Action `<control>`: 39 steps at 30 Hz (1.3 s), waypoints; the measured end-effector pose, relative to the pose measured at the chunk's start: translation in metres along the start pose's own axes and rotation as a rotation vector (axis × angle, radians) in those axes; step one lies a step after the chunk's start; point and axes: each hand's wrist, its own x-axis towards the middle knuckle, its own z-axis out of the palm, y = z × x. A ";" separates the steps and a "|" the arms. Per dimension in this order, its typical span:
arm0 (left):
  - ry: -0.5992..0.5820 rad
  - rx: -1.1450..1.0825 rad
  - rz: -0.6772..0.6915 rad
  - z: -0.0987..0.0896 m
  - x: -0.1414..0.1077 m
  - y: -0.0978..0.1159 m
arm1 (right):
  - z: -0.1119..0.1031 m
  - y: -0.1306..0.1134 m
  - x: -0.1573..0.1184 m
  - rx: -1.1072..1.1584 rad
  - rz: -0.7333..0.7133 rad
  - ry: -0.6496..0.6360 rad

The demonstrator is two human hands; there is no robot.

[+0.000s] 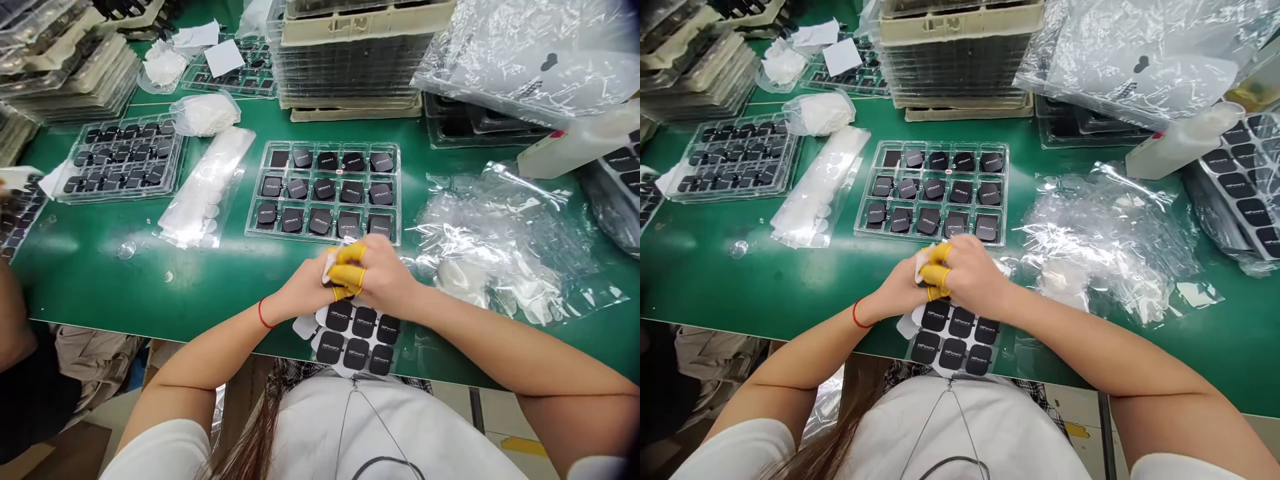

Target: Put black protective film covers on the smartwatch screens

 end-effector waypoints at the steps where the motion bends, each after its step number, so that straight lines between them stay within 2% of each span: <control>1: -0.006 -0.061 -0.037 0.001 0.000 0.000 | 0.004 0.001 -0.001 -0.023 0.034 0.021; 3: 0.008 -0.176 -0.074 0.002 0.001 -0.001 | 0.008 0.002 -0.002 -0.035 0.077 0.044; 7: 0.041 -0.104 -0.014 0.007 0.004 -0.001 | 0.008 0.005 -0.005 -0.028 0.024 0.056; 8: 0.044 -0.122 -0.024 0.008 0.004 -0.001 | 0.008 0.007 -0.004 -0.041 0.080 0.075; 10: 0.081 -0.214 -0.046 0.011 0.004 -0.003 | 0.005 0.015 -0.002 -0.070 0.285 0.113; 12: 0.161 -0.264 0.002 0.013 0.002 -0.005 | 0.002 0.022 -0.001 -0.041 0.467 0.114; 13: 0.208 -0.252 0.047 0.013 0.001 -0.007 | 0.001 0.024 0.000 -0.005 0.510 0.091; 16: 0.315 -0.168 0.165 0.012 -0.002 -0.011 | -0.001 0.022 -0.002 0.105 0.514 -0.068; 18: 0.332 -0.134 0.196 0.012 -0.003 -0.012 | 0.000 0.018 -0.004 0.150 0.485 -0.160; 21: 0.294 -0.234 0.198 0.011 -0.002 -0.008 | 0.004 0.013 -0.006 0.183 0.436 -0.150; 23: 0.271 -0.381 0.151 0.007 0.001 -0.002 | 0.006 0.012 -0.006 0.150 0.388 -0.085; 25: 0.265 -0.502 0.032 0.002 0.005 0.003 | 0.005 0.011 -0.006 0.109 0.309 -0.015; 27: 0.269 -0.537 -0.122 -0.003 0.008 0.006 | 0.002 0.008 -0.006 0.131 0.228 0.043; 29: 0.256 -0.503 -0.206 -0.006 0.010 0.007 | -0.003 0.005 -0.004 0.226 0.223 0.087; 31: 0.210 -0.474 -0.186 -0.007 0.010 0.007 | -0.008 0.002 -0.003 0.372 0.332 0.121; 33: 0.152 -0.483 -0.130 -0.006 0.010 0.007 | -0.012 0.000 -0.001 0.527 0.499 0.133; 35: 0.108 -0.506 -0.141 -0.005 0.009 0.006 | -0.015 -0.002 -0.001 0.643 0.626 0.120; 39: 0.102 -0.498 -0.254 -0.006 0.009 0.005 | -0.020 -0.005 0.000 0.723 0.684 0.161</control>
